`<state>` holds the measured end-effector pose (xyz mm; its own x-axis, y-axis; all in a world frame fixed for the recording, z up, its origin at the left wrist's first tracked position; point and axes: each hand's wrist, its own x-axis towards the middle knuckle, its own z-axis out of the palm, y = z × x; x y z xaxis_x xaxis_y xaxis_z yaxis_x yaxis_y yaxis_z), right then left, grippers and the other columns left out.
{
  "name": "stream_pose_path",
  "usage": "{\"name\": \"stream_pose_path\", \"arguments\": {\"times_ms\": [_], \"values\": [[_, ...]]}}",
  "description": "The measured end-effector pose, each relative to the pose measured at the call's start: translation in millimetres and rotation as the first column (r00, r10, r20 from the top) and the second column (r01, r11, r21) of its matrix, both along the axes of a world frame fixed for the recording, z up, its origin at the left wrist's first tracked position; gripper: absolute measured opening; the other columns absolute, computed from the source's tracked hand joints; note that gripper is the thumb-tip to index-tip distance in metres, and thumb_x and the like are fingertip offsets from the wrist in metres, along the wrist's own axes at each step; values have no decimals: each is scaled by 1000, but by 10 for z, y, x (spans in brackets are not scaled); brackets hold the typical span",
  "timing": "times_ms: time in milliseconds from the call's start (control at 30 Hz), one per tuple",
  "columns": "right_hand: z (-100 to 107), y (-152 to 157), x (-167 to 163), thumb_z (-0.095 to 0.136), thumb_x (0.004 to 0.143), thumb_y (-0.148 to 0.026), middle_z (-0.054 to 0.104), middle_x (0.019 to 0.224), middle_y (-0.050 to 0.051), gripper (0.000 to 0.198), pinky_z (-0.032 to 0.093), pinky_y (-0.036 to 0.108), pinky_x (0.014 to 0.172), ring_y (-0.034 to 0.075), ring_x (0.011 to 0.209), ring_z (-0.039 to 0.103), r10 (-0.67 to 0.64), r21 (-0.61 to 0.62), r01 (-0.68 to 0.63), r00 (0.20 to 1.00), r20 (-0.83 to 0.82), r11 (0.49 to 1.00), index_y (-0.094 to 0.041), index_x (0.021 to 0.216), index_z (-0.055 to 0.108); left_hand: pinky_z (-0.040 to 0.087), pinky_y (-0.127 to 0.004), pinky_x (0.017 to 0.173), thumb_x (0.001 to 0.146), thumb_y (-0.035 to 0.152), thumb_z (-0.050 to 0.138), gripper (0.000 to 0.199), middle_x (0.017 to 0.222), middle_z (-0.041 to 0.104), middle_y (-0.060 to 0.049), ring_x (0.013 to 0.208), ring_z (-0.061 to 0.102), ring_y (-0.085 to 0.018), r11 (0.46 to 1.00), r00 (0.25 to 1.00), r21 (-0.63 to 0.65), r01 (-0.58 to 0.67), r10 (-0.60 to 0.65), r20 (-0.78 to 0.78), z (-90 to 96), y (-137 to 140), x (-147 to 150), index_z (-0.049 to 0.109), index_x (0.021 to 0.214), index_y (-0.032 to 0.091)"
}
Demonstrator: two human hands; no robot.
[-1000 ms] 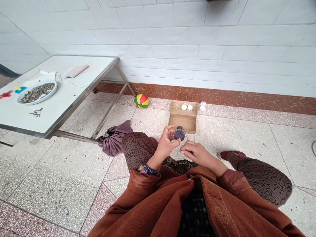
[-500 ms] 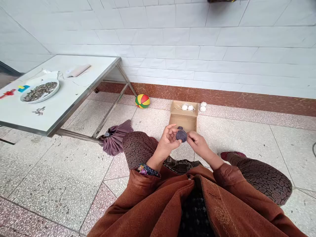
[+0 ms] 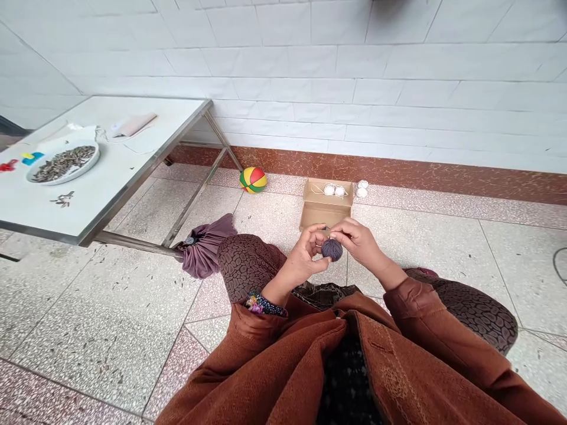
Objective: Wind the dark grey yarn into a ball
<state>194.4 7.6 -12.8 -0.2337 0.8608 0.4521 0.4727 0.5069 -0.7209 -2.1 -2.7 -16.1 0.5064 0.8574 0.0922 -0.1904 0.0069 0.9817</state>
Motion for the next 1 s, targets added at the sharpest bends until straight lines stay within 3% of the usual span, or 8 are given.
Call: {"name": "stream_pose_path", "arguments": {"times_ms": [133,233,400,567,667,767,867,1000], "values": [[-349,-142,-98,48,106,-34,65,79,4,27,49,31,69,18,74,62,-80,-63,81,997,21,995,-21,89,64,46,-29,90,75,19,76,70,104,60,0,96,60,-13,989,988,-87,-116,124,88,-51,48,-40,44,137,27],[-402,-367,-170,48,106,-33,66,82,4,25,50,30,71,18,77,63,68,-60,-63,995,74,996,-21,90,63,46,-30,90,74,20,77,68,104,59,0,96,60,-13,961,963,-106,-257,264,53,-122,105,-70,45,134,26],[40,-468,-157,53,104,-30,65,86,5,18,50,28,70,16,76,62,236,-5,-237,964,118,971,-22,96,67,48,-31,88,73,16,74,73,106,59,-2,96,61,-14,963,960,35,-269,271,-75,-151,113,-60,41,137,24],[346,-101,-35,58,102,-33,66,84,3,17,50,31,71,18,78,62,70,56,-72,997,36,996,-24,96,71,49,-33,91,71,10,70,76,106,57,-2,98,59,-15,981,979,157,-116,139,-146,-59,19,0,42,139,25],[165,52,-13,57,102,-33,67,82,3,20,50,32,74,19,79,63,-49,-4,49,999,-13,999,-23,90,69,48,-32,93,73,11,71,75,107,56,-2,100,59,-15,994,997,99,-47,52,-51,0,-14,0,41,140,27],[-152,-23,-67,51,104,-35,68,82,4,25,50,31,72,19,77,64,-74,-91,71,997,-25,993,-22,88,65,47,-30,90,74,15,74,74,108,56,-2,100,59,-14,994,993,-9,-108,108,54,13,5,-28,42,139,28],[-341,-264,-153,49,105,-37,69,82,4,27,51,31,72,18,76,64,26,-126,-23,999,24,992,-22,88,64,46,-29,89,74,17,74,69,105,55,0,95,58,-12,965,966,-84,-250,255,53,-21,42,-54,44,136,27],[-179,-508,-191,49,106,-34,66,82,4,25,50,29,69,17,74,63,250,-108,-237,960,130,966,-22,91,66,47,-29,87,74,15,72,71,103,56,0,94,59,-13,951,952,-51,-305,303,-35,-81,69,-58,41,138,26]]}}
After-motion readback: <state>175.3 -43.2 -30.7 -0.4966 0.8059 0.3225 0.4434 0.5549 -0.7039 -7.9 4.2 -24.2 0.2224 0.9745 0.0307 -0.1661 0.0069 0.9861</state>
